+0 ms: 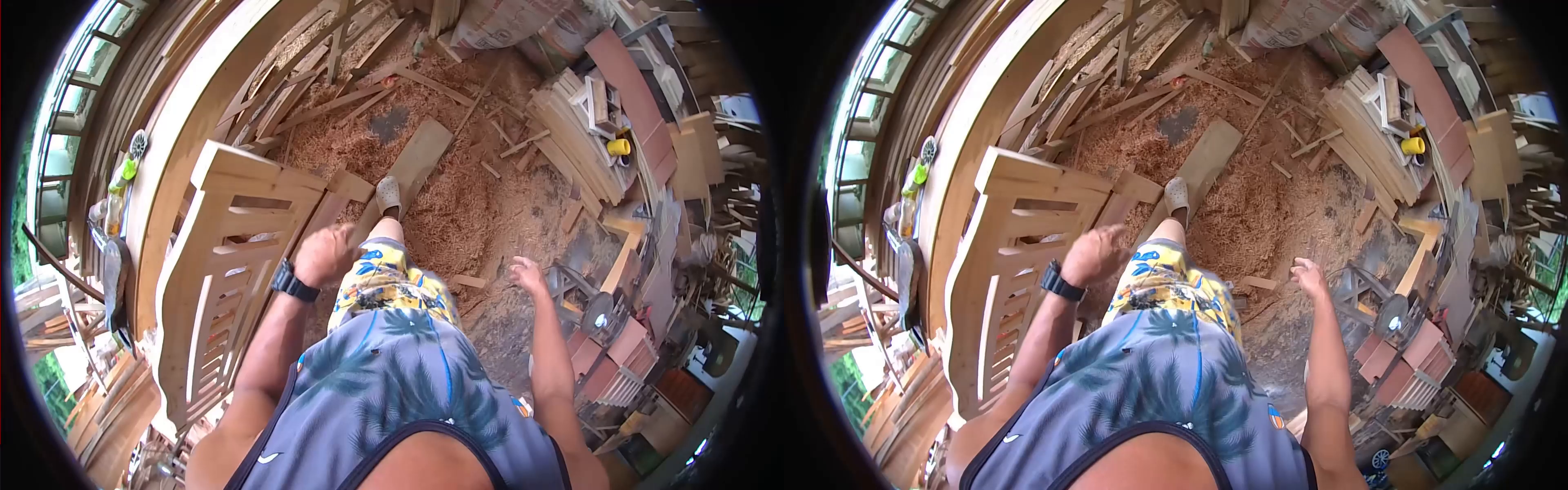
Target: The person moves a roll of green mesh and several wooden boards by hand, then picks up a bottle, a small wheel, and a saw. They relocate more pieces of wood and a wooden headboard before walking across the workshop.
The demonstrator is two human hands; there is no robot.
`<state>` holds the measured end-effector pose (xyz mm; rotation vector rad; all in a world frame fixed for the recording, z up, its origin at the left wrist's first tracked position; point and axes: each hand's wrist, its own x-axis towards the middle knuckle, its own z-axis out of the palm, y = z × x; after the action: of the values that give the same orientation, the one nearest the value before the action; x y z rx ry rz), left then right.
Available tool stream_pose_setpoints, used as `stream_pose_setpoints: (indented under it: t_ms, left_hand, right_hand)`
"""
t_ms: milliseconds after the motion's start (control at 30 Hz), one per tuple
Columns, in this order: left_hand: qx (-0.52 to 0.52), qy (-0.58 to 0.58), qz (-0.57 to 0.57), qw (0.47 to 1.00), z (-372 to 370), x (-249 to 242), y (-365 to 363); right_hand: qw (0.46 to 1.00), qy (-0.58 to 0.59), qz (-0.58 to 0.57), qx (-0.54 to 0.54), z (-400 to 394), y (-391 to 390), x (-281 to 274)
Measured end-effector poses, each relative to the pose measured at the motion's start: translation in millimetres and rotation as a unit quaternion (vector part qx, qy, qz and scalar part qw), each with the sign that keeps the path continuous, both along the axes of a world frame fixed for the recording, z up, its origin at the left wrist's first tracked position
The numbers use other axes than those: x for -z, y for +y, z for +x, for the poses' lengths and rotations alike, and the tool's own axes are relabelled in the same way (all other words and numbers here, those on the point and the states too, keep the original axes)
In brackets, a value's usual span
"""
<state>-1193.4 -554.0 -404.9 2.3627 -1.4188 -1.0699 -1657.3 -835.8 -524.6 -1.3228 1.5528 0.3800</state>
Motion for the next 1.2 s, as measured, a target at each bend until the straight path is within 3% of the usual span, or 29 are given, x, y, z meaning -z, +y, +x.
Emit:
stream_pose_setpoints:
  t_ms: [100, 200, 333, 400, 500, 533, 667, 733, 767, 867, 1033, 1100, 1133, 1200]
  left_hand:
    - [-0.027, 0.004, 0.02, 0.999, 43.3, -47.1, -64.2]
    - [-0.024, 0.001, -0.011, 1.0, 66.8, -53.4, -97.9]
    - [-0.03, 0.005, -0.017, 0.999, 82.7, -59.6, -141.7]
    - [-0.056, 0.014, -0.019, 0.998, 89.3, -62.7, -163.8]
    - [-0.079, 0.023, 0.009, 0.997, 99.2, -62.9, -196.2]
    - [-0.1, 0.02, 0.013, 0.995, 101.6, -64.6, -209.2]
    - [-0.159, -0.019, -0.003, 0.987, 109.6, -35.0, -250.5]
    - [-0.152, -0.007, 0.099, 0.983, 108.1, -31.2, -279.4]
    - [-0.137, -0.011, 0.134, 0.981, 104.7, -31.1, -296.4]
    - [-0.174, 0.096, 0.011, 0.98, 102.5, -36.2, -333.3]
    - [-0.228, 0.12, -0.072, 0.964, 100.8, 42.5, -359.2]
    - [-0.258, 0.148, 0.003, 0.955, 114.4, 75.1, -378.2]
    - [-0.268, 0.144, 0.038, 0.952, 119.9, 100.8, -385.9]
    - [-0.281, 0.098, 0.018, 0.954, 120.7, 170.2, -390.4]
  right_hand:
    - [0.999, -0.017, 0.005, 0.031, 21.2, -18.2, -30.6]
    - [0.991, -0.015, 0.06, 0.118, 10.4, -32.3, -4.7]
    - [0.992, 0.038, 0.093, 0.078, 20.9, -48.4, -1.0]
    - [0.979, 0.064, 0.162, 0.104, 29.9, -69.4, 3.9]
    - [0.978, 0.097, 0.174, 0.068, 50.6, -120.4, 13.1]
    - [0.968, 0.079, 0.209, 0.118, 60.6, -142.6, 27.6]
    - [0.979, 0.077, 0.187, 0.024, 131.0, -249.3, 68.9]
    - [0.984, 0.025, 0.165, 0.068, 173.7, -294.7, 83.2]
    - [0.988, 0.003, 0.155, 0.028, 200.1, -320.4, 81.1]
    - [0.986, -0.045, 0.14, -0.076, 293.0, -385.4, 58.1]
    - [0.963, -0.03, 0.109, -0.244, 426.1, -446.1, 82.4]
    - [0.927, -0.02, 0.08, -0.367, 474.2, -462.8, 121.5]
    - [0.923, -0.018, 0.078, -0.378, 493.2, -476.9, 169.4]
    - [0.858, 0.023, -0.012, -0.514, 521.0, -494.7, 282.2]
